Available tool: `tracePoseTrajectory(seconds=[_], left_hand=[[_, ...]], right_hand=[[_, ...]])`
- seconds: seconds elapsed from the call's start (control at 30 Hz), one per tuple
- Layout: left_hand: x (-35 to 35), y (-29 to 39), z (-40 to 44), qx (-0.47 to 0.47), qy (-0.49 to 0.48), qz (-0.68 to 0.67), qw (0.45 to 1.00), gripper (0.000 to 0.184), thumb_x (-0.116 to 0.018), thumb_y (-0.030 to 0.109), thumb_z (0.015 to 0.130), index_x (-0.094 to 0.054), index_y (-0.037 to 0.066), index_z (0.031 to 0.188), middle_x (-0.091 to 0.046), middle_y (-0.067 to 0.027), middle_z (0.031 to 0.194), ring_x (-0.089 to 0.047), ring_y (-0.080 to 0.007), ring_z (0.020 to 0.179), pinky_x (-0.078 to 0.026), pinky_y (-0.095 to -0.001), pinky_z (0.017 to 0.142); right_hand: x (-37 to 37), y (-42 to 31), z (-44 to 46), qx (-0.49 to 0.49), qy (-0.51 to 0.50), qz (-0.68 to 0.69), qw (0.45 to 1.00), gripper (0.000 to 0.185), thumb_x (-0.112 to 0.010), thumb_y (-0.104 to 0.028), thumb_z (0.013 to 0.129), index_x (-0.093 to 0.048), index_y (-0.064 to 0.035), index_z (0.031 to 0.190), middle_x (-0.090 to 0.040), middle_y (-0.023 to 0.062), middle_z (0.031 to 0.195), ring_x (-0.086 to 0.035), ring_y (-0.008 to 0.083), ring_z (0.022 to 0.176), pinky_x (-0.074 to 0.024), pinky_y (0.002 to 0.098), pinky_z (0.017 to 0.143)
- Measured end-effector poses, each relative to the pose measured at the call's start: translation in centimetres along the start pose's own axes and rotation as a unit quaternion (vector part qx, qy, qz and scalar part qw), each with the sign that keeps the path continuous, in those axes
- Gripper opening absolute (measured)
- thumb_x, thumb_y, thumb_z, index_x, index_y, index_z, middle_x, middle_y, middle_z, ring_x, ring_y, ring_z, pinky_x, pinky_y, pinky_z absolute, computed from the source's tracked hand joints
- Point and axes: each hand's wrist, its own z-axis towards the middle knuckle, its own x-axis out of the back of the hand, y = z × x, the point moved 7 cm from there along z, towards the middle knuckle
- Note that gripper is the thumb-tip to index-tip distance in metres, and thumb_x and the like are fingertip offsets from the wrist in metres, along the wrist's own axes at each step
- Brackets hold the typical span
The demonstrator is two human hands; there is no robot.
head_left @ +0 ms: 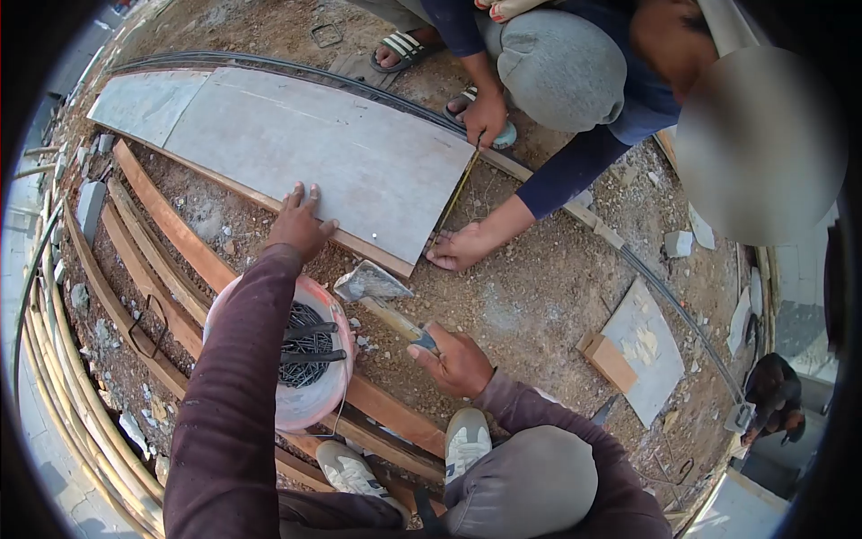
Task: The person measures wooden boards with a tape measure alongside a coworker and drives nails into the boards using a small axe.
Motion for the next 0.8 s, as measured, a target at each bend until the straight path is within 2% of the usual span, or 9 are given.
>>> tracePoseTrajectory(seconds=[0.2, 0.4, 0.6, 0.7, 0.8], left_hand=[[0.6, 0.7, -0.7, -0.01, 0.002, -0.012, 1.0, 0.081, -0.067, 0.043, 0.089, -0.034, 0.003, 0.151, -0.029, -0.0278, 0.155, -0.032, -0.0411, 0.142, -0.032, -0.0405, 0.116], [0.1, 0.0, -0.2, -0.027, 0.012, -0.008, 1.0, 0.081, -0.067, 0.043, 0.088, -0.034, 0.004, 0.151, -0.03, -0.0276, 0.154, -0.034, -0.0405, 0.142, -0.035, -0.0404, 0.114], [0.3, 0.2, -0.2, -0.038, 0.007, 0.001, 0.999, 0.081, -0.066, 0.044, 0.089, -0.034, 0.001, 0.15, -0.033, -0.0293, 0.152, -0.033, -0.0388, 0.142, -0.034, -0.0393, 0.115], [0.4, 0.4, -0.3, -0.04, 0.005, -0.007, 0.999, 0.08, -0.067, 0.043, 0.089, -0.035, 0.001, 0.15, -0.034, -0.0297, 0.151, -0.032, -0.0387, 0.143, -0.034, -0.039, 0.115], [0.3, 0.4, -0.3, -0.044, 0.0, -0.016, 0.999, 0.081, -0.066, 0.041, 0.09, -0.034, -0.002, 0.15, -0.031, -0.0307, 0.153, -0.031, -0.0395, 0.143, -0.034, -0.0397, 0.115]], right_hand=[[-1.5, 2.1, -2.4, -0.017, 0.012, 0.04, 0.999, 0.042, -0.058, -0.04, 0.097, -0.052, -0.0008, 0.109, -0.065, 0.0254, 0.078, -0.065, 0.0453, 0.073, -0.0489, 0.0512, 0.062], [-1.2, 3.6, -3.5, -0.09, 0.001, 0.064, 0.994, 0.044, -0.058, -0.042, 0.097, -0.051, -0.0008, 0.111, -0.065, 0.0275, 0.082, -0.065, 0.0463, 0.079, -0.049, 0.0518, 0.069], [-1.4, 3.5, -3.5, -0.087, -0.041, 0.054, 0.994, 0.045, -0.057, -0.043, 0.097, -0.05, -0.0012, 0.114, -0.065, 0.0266, 0.081, -0.064, 0.0468, 0.08, -0.0487, 0.052, 0.07], [-1.5, 3.6, -3.7, -0.064, -0.027, 0.067, 0.995, 0.045, -0.057, -0.042, 0.097, -0.05, -0.0012, 0.113, -0.065, 0.0263, 0.082, -0.064, 0.0462, 0.08, -0.0487, 0.0518, 0.071], [-1.6, 3.7, -3.8, -0.052, -0.008, 0.079, 0.995, 0.042, -0.06, -0.041, 0.096, -0.05, -0.0014, 0.106, -0.063, 0.027, 0.078, -0.062, 0.0474, 0.075, -0.0469, 0.0526, 0.067]])
